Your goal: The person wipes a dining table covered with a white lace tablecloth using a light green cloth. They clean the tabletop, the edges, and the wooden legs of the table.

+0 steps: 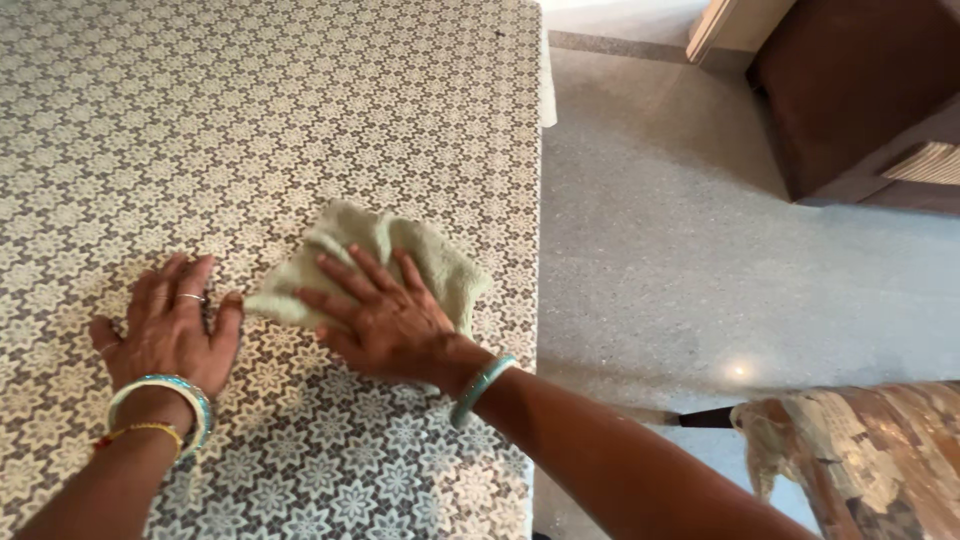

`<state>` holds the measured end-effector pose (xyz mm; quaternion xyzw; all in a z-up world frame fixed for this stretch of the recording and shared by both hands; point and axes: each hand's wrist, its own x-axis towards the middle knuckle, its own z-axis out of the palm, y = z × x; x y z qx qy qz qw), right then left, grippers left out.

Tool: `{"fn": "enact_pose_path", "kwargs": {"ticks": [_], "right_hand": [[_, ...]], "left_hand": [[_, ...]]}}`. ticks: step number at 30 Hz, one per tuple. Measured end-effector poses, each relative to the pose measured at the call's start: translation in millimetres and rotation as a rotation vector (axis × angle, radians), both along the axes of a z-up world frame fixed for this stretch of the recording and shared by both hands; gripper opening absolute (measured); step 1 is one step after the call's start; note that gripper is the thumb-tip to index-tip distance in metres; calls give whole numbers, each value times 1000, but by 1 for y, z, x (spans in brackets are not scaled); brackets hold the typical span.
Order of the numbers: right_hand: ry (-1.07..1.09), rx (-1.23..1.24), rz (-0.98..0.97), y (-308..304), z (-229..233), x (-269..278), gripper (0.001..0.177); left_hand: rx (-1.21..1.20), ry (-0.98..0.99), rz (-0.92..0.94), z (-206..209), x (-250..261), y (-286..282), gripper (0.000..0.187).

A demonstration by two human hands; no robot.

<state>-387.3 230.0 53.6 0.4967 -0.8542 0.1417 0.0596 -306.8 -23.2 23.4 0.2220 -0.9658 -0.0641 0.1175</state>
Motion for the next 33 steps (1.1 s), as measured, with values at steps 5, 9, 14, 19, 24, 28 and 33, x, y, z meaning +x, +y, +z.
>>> {"fn": "enact_pose_path", "kwargs": {"ticks": [5, 9, 14, 19, 24, 28, 33], "right_hand": [[-58, 54, 132, 54, 11, 20, 53], [-131, 44, 134, 70, 16, -8, 48], [-46, -12, -31, 69, 14, -67, 50], [-55, -38, -234, 60, 12, -155, 51], [-148, -82, -424, 48, 7, -227, 54], [-143, -117, -453, 36, 3, -264, 54], [-151, -120, -465, 25, 0, -294, 55]], "left_hand": [[-69, 51, -4, -10, -3, -1, 66], [66, 41, 79, -3, -35, 12, 69], [-5, 10, -114, -2, -98, 61, 62], [-22, 38, -147, -13, -165, 112, 61], [-10, 17, -158, -3, -228, 121, 63], [55, -33, -68, 10, -265, 116, 64], [85, -116, -20, 15, -284, 103, 69]]}}
